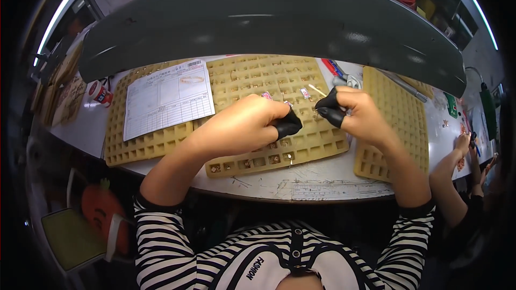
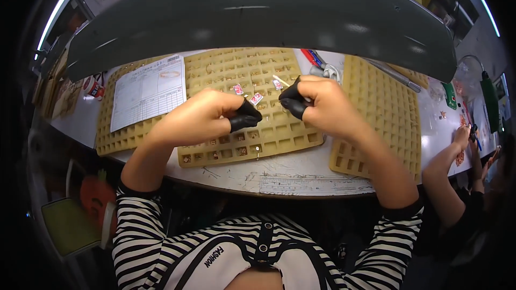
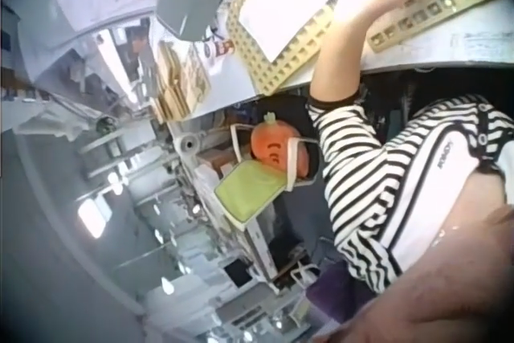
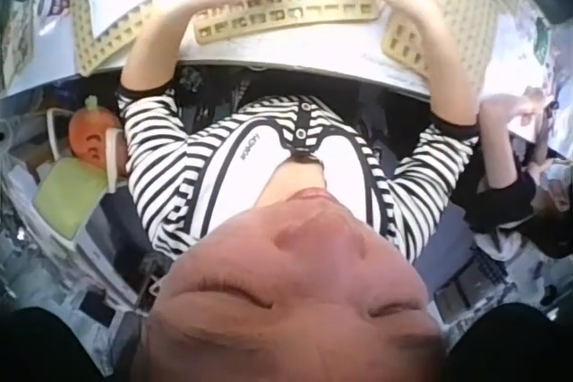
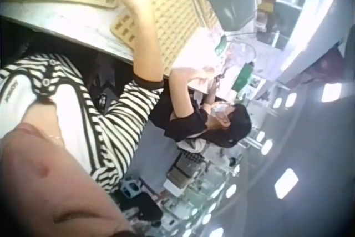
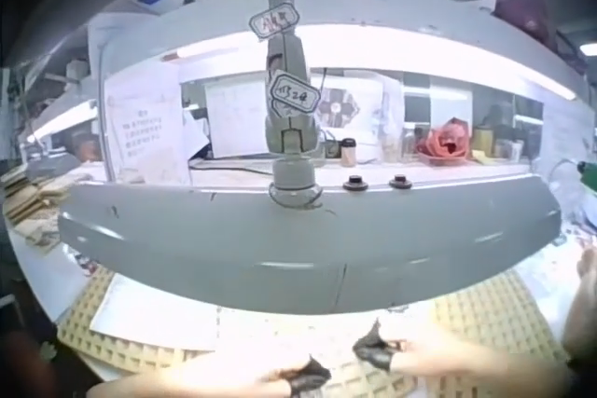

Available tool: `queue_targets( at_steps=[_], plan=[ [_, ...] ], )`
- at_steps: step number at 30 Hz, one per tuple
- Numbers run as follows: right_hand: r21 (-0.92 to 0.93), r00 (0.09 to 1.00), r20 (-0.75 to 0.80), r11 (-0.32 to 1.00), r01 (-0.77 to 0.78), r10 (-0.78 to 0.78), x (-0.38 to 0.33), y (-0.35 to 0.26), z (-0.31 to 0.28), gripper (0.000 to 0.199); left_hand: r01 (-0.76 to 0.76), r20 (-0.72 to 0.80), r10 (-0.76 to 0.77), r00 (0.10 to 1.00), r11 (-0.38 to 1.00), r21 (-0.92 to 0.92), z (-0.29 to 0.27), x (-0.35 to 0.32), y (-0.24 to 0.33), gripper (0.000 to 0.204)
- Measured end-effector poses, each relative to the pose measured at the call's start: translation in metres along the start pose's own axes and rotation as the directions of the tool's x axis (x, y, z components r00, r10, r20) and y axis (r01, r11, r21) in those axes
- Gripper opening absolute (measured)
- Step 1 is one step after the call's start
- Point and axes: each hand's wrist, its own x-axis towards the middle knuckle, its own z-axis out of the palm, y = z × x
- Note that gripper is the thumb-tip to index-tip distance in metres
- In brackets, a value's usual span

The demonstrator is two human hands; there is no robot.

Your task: Assembling small jewelry components using a toothpick for precise application and manipulation at a workshop bench.

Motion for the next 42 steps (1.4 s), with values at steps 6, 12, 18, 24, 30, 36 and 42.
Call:
queue_targets(
  at_steps=[6, 12, 18, 24, 30, 36, 42],
  plan=[
    [0.478, 0.987, -0.022, 0.868, -0.131, 0.161, 0.001, -0.024, -0.019, 0.011, -0.093, -0.075, 0.063, 0.995, 0.849, -0.520, 0.012, 0.031, -0.003, 0.028],
    [0.492, 0.971, -0.132, 0.864, -0.110, 0.199, -0.008, -0.029, -0.026, 0.012, -0.061, 0.044, 0.154, 0.987, 0.613, -0.787, 0.010, 0.041, 0.007, 0.020],
    [0.582, 0.966, -0.158, 0.810, -0.076, 0.204, -0.016, -0.023, -0.032, 0.013, 0.001, 0.108, 0.149, 0.983, 0.582, -0.813, 0.015, 0.044, 0.012, 0.018],
    [0.639, 0.963, -0.211, 0.769, 0.009, 0.164, -0.022, -0.013, -0.033, 0.012, 0.047, 0.149, 0.143, 0.978, 0.548, -0.835, 0.017, 0.043, 0.022, 0.023],
    [0.617, 0.957, -0.221, 0.787, -0.012, 0.188, -0.023, -0.016, -0.034, 0.012, 0.043, 0.116, 0.108, 0.987, 0.518, -0.854, 0.021, 0.045, 0.022, 0.021],
    [0.620, 0.958, -0.218, 0.784, -0.009, 0.184, -0.025, -0.015, -0.036, 0.012, 0.012, 0.075, 0.089, 0.993, 0.562, -0.827, 0.021, 0.047, 0.026, 0.024],
    [0.617, 0.958, -0.210, 0.787, -0.027, 0.198, -0.025, -0.018, -0.034, 0.011, -0.045, 0.014, 0.088, 0.996, 0.633, -0.773, 0.021, 0.047, 0.027, 0.029]
  ],
)
